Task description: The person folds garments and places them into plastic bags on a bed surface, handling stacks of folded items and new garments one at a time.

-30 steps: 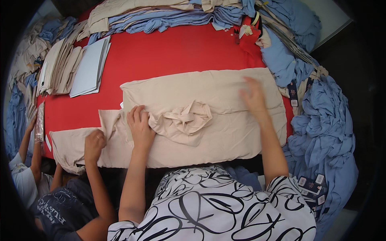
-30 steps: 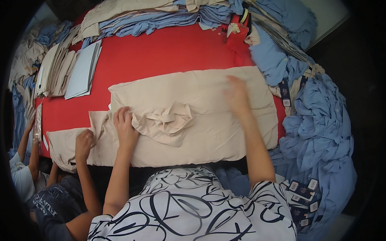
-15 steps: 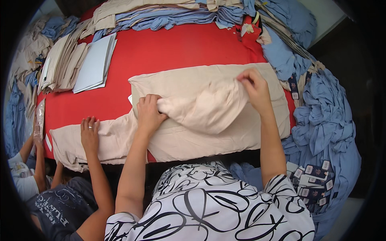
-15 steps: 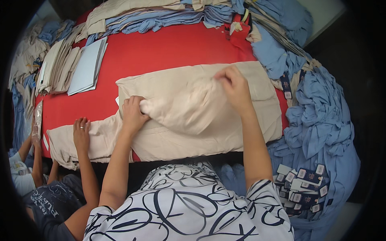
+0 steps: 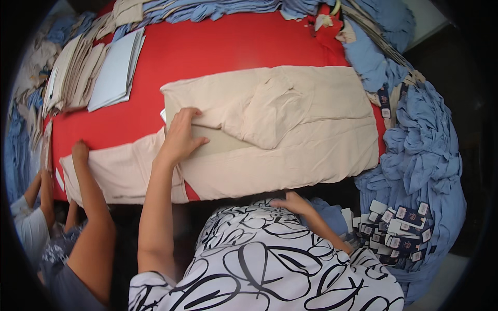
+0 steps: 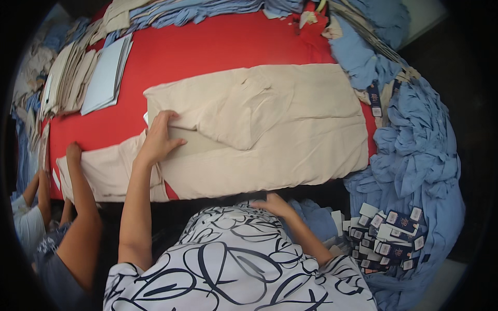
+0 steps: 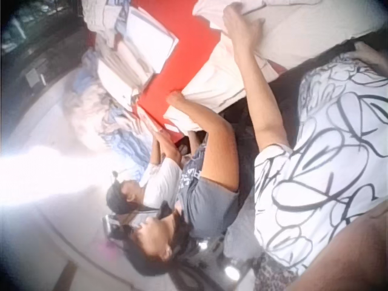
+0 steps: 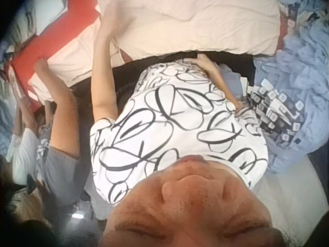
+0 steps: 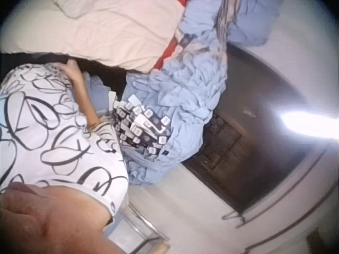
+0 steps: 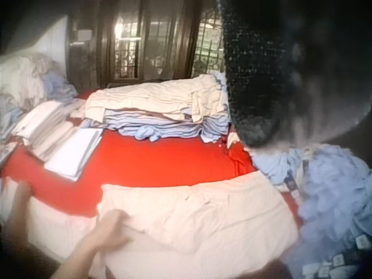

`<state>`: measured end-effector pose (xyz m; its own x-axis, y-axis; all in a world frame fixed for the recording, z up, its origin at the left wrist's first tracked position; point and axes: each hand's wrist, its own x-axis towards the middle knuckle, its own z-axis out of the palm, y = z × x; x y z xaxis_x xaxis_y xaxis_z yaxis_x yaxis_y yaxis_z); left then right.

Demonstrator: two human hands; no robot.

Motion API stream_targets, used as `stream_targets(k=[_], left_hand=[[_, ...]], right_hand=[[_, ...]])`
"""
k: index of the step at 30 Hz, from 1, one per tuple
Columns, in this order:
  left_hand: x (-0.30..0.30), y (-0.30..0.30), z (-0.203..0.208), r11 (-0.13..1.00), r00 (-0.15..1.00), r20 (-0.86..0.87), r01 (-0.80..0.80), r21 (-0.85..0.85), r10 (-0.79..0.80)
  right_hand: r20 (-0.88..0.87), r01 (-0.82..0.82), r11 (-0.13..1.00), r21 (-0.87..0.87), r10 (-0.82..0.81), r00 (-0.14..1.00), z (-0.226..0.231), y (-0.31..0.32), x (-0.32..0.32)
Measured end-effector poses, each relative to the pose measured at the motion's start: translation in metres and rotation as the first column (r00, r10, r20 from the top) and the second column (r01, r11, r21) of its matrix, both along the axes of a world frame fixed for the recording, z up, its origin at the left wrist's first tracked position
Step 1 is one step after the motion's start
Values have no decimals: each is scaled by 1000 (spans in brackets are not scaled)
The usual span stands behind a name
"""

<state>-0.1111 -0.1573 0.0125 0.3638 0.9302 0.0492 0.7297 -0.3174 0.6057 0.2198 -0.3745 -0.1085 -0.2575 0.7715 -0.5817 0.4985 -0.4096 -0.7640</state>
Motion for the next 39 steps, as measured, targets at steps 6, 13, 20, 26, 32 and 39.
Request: stream_targets(k=[6,13,20,26,32,39], left_hand=[[0,9,-1,996,996,-47,80,-30,-82],[-24,38,10,804,966,239,64,-592,99],[-15,44,28,823,999,26,-22,-568,44],[-6,36,-18,966,966,-25,-258,5,258],[40,25,-15,879,879,-143,-418,230,455],[44,36,-53,781,865,-47,-426,456,499]], right_hand=[[-216,83,995,59,-69,974,-35,-8,-54],[-733,-80,991,-110,-27,680,139,164,-52],[-799,448,870,-204,-412,438,167,262,-71],[284,78,517,852,-582,762,109,100,39],[488,-48,504,862,-802,344,52,59,157],[310,-64,312,948,-860,406,121,212,282]])
